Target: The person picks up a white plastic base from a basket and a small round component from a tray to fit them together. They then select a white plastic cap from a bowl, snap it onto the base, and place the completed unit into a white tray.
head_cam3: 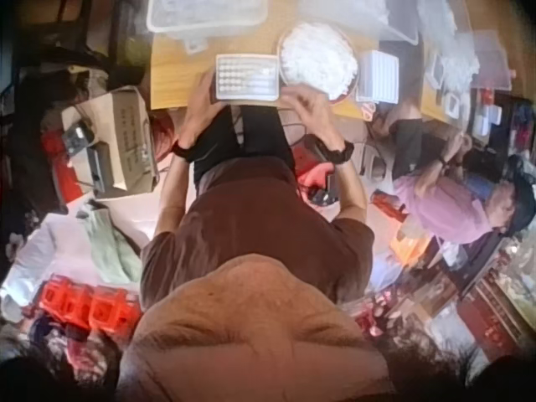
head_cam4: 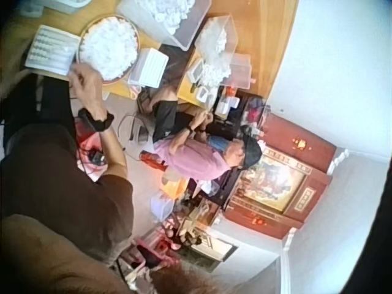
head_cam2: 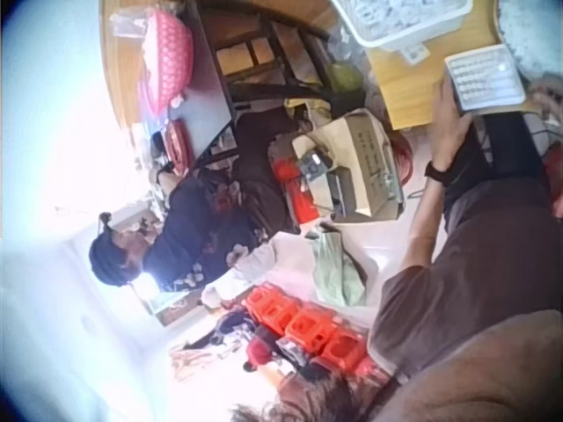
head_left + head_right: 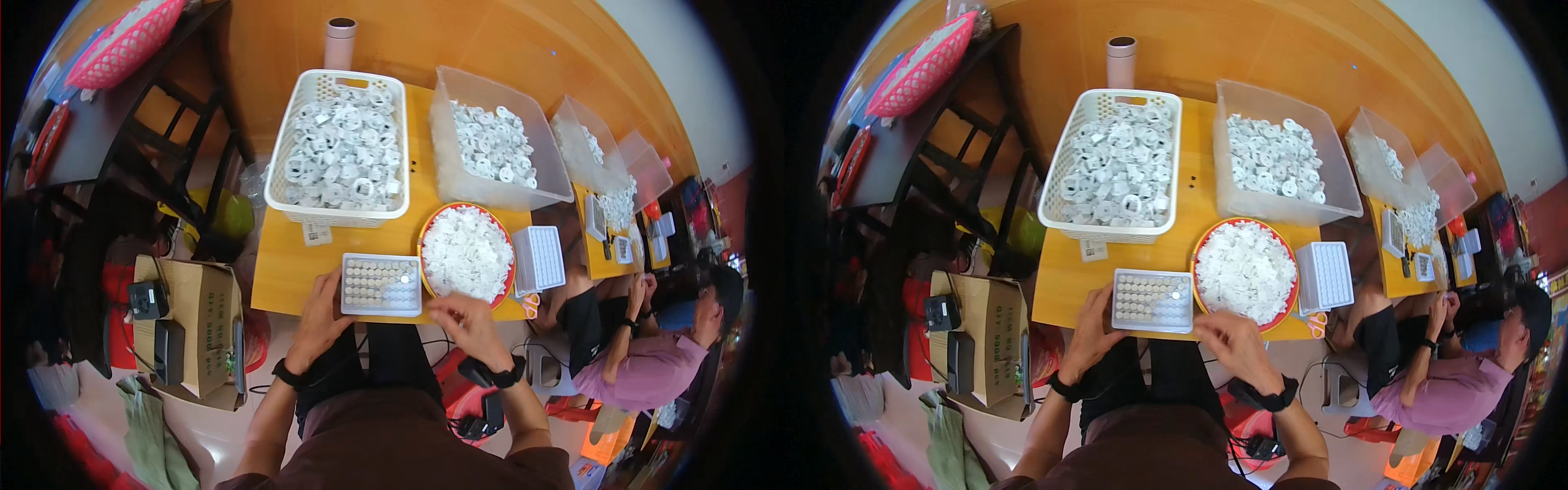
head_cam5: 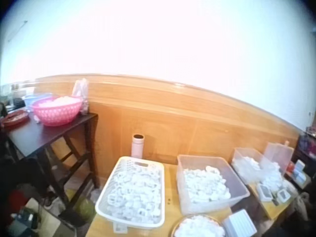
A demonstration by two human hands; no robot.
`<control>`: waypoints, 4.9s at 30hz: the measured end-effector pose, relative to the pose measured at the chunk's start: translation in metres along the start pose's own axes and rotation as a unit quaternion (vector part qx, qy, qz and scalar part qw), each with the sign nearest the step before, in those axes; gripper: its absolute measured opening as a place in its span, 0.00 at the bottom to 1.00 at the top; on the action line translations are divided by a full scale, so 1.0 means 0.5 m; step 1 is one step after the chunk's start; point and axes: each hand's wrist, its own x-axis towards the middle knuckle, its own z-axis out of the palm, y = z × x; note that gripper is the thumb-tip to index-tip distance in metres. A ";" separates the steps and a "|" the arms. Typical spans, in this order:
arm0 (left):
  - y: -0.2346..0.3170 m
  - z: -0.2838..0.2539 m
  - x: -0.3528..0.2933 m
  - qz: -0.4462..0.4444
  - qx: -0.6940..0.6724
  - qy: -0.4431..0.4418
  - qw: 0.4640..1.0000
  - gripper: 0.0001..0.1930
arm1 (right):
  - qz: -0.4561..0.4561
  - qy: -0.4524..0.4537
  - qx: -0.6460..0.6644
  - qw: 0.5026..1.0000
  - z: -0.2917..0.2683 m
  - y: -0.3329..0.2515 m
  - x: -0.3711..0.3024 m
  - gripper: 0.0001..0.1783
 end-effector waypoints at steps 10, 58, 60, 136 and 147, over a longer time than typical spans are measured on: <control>-0.037 -0.048 0.011 -0.054 -0.168 0.018 0.984 0.37 | -0.151 0.147 -0.200 0.957 0.038 0.046 0.158 0.10; 0.074 -0.025 -0.001 -0.184 -0.520 0.034 0.833 0.06 | -0.140 0.176 -0.171 0.959 0.076 0.067 0.133 0.08; 0.072 -0.013 -0.002 -0.175 -0.549 0.011 0.818 0.06 | -0.143 0.179 -0.166 0.959 0.075 0.064 0.131 0.06; 0.082 0.002 -0.037 -0.189 -0.577 0.030 0.794 0.12 | -0.036 0.268 -0.125 0.954 0.128 0.062 0.090 0.06; 0.103 0.019 -0.034 -0.187 -0.585 -0.004 0.789 0.11 | -0.254 0.261 -0.101 0.926 0.136 -0.034 0.036 0.10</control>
